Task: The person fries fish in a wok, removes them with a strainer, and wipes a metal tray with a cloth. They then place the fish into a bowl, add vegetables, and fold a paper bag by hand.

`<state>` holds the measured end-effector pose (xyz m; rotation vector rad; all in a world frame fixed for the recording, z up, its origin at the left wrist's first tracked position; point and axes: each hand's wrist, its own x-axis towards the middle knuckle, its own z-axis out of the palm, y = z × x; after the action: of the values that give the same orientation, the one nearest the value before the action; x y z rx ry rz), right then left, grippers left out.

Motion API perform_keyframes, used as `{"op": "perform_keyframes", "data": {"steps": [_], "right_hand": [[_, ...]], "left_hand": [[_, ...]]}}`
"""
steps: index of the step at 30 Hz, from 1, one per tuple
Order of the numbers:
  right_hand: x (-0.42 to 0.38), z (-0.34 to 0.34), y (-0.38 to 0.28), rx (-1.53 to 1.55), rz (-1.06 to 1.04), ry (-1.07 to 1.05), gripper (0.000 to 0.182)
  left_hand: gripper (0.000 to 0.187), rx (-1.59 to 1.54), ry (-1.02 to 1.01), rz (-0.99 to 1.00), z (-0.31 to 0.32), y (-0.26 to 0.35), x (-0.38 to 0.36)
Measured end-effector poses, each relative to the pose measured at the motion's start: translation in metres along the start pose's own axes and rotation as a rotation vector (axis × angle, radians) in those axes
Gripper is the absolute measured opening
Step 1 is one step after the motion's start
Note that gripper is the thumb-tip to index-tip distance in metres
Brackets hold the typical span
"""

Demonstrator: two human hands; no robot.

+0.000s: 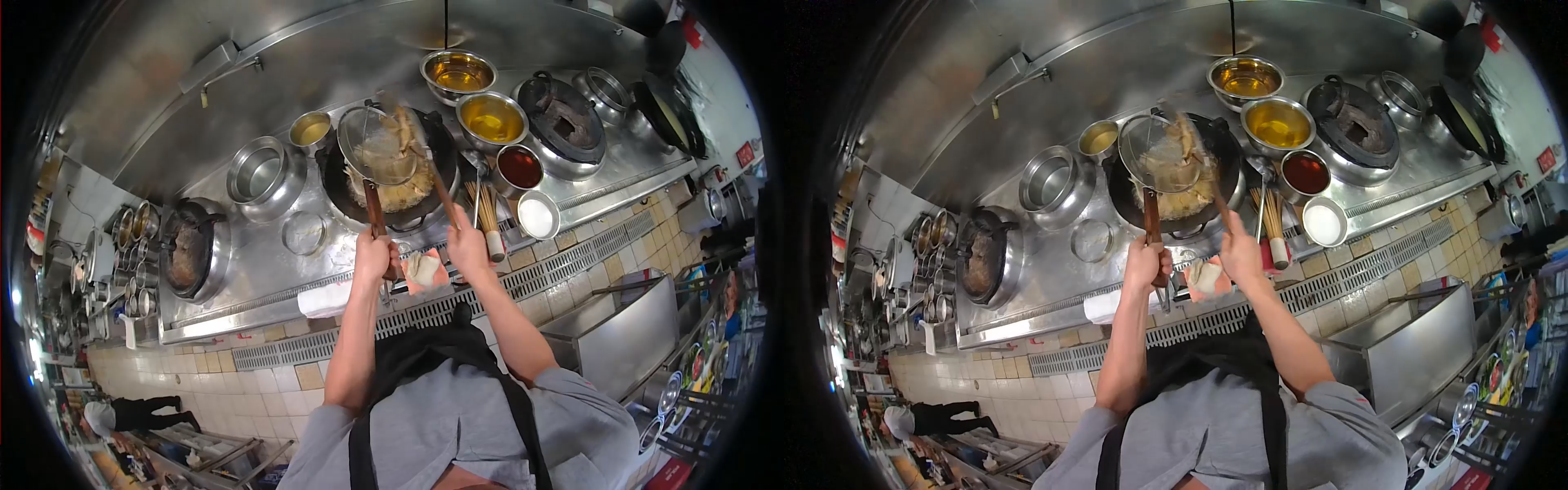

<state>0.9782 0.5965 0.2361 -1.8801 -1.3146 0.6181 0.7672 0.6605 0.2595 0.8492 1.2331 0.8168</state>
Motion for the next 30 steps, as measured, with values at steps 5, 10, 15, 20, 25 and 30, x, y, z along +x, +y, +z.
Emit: {"op": "perform_keyframes", "data": {"steps": [5, 10, 15, 20, 25, 30], "right_hand": [[-0.014, 0.013, -0.007, -0.214, -0.138, 0.072, 0.055], [-0.015, -0.019, -0.012, -0.119, -0.007, 0.129, 0.052], [-0.011, -0.006, 0.028, -0.026, 0.003, 0.206, 0.049], [-0.008, -0.012, 0.021, -0.109, 0.118, 0.136, 0.052], [0.006, -0.012, 0.019, -0.231, 0.043, 0.114, 0.054], [0.025, -0.016, 0.007, -0.311, -0.117, 0.128, 0.052]], "left_hand": [[0.013, -0.236, -0.077, -0.098, -0.011, 0.007, 0.018], [0.016, -0.199, -0.232, -0.094, -0.043, 0.016, 0.009], [0.018, 0.243, -0.063, 0.117, -0.050, 0.007, 0.056], [0.015, 0.467, -0.036, 0.244, -0.075, 0.000, 0.073], [0.029, 0.936, 0.176, 0.598, -0.091, 0.003, 0.085], [0.032, 0.854, 0.282, 0.581, -0.102, 0.024, 0.070]]}}
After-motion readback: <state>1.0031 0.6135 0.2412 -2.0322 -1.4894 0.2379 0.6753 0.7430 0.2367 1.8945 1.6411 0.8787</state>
